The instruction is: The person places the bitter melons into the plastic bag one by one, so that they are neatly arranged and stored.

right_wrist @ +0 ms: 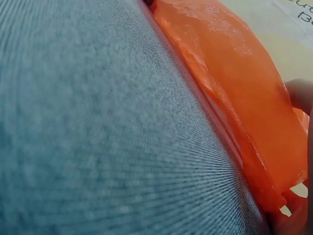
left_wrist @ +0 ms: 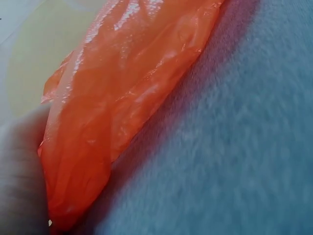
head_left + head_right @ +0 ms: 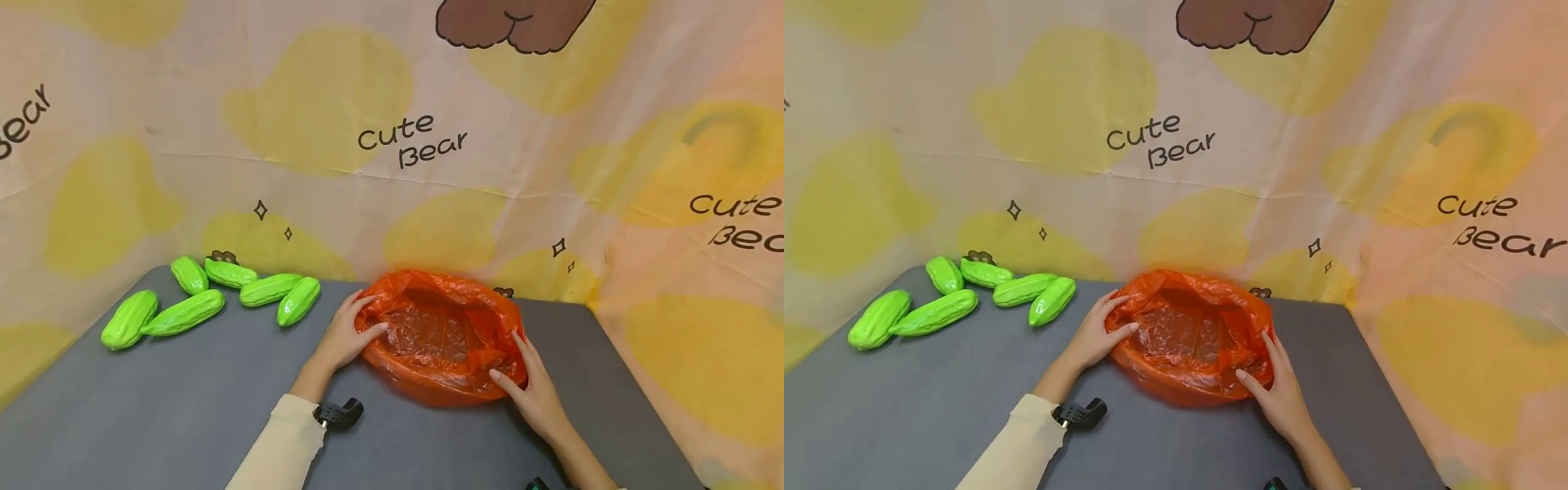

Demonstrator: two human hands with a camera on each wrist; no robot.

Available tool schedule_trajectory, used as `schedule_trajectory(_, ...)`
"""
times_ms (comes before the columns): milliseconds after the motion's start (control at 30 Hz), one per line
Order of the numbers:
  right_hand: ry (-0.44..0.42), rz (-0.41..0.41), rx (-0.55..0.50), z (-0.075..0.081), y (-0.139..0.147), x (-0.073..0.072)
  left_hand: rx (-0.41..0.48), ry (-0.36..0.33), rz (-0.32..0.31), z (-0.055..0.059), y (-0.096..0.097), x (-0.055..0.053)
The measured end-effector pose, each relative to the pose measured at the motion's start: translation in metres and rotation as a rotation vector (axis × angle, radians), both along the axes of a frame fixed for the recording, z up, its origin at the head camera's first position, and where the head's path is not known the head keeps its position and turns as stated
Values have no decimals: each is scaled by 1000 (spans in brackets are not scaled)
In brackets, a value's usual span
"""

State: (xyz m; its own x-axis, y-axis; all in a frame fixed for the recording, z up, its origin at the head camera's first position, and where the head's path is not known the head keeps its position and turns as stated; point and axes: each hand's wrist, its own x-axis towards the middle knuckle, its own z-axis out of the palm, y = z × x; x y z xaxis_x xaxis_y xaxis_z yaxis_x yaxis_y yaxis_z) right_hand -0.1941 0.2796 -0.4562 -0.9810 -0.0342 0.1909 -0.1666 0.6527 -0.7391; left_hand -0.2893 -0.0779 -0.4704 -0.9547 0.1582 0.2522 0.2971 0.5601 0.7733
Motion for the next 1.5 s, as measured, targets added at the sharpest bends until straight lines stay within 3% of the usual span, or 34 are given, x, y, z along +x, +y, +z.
schedule_trajectory(300, 62, 85, 31, -4, -3, 3, 42, 13, -12, 3, -12, 1)
schedule_trajectory(567, 58, 60, 58, -10, -3, 7, 65, 23, -12, 2, -17, 7)
schedule_trajectory(800, 31, 22, 68, -11, 0, 10, 88, 37, -41, 2, -15, 1)
schedule_trajectory(1267, 36, 32, 75, -11, 0, 6, 55, 14, -51, 21, -31, -5)
schedule_trajectory(1500, 32, 44, 79, -8, -3, 3, 49, 87, -37, 36, -40, -4)
